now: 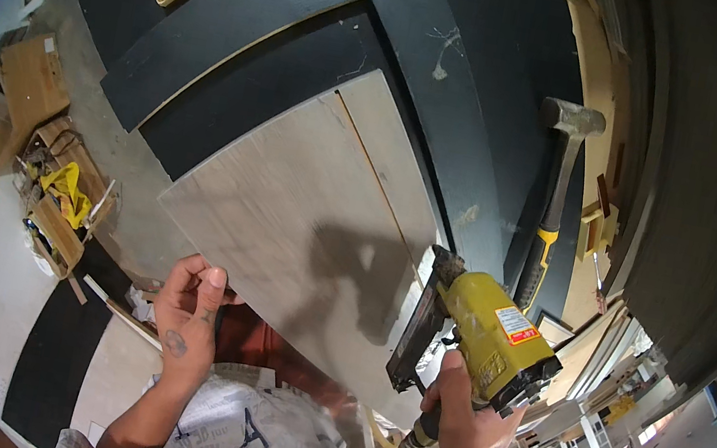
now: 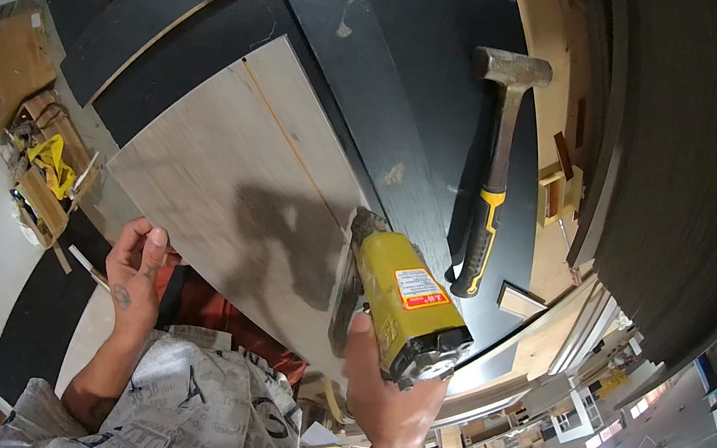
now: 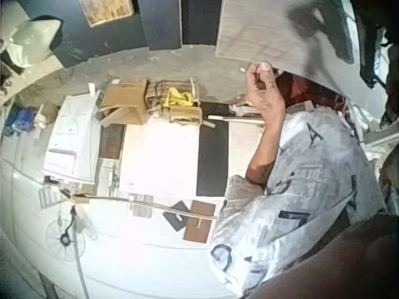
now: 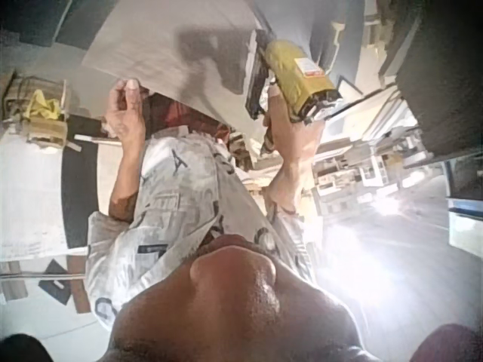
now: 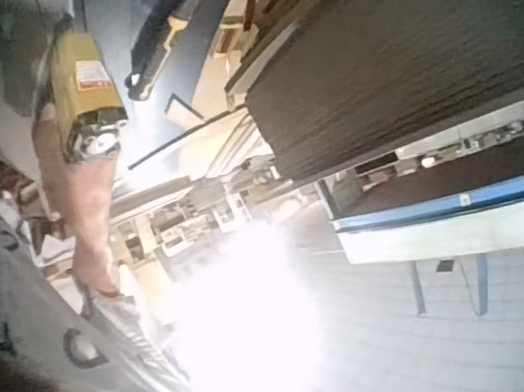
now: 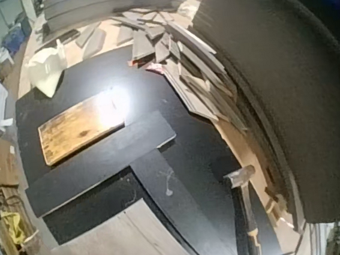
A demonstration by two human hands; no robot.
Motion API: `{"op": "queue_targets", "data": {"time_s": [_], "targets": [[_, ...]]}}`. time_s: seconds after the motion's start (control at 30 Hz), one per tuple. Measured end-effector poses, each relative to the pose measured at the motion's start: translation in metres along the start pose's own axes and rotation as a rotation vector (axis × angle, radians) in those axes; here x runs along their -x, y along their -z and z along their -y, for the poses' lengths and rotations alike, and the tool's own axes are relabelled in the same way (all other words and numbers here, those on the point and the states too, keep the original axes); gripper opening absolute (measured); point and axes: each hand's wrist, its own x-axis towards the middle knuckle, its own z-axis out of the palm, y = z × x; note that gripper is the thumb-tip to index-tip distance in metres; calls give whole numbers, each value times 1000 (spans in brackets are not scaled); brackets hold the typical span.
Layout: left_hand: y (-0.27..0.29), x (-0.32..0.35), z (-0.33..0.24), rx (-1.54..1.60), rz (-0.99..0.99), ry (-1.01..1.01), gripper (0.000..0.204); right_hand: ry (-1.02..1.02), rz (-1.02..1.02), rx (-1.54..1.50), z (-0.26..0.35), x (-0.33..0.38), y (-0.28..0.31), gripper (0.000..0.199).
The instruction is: The person assembles a wooden frame panel by aligning wooden boards on a workbench, fastening the pieces together using a pneumatic nail gun, and tapping the joints with a hammer.
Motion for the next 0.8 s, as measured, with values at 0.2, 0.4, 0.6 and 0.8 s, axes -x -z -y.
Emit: {"op": "queue_targets", "data": {"time_s": [0.2,0.4,0.6,0.8], "targets": [[1,1,-5,114,72,59,27,-42,-27,46,7,5,-3,23],[-5,4,0,106,99,5,23,160,-68,213,2,4,-7,25],[2,2,4,126,181,83,16,111,63,23,55,0,-12,29],[-2,-4,12,167,210,60,17,238,118,-22,97,-25,-46,27]]}}
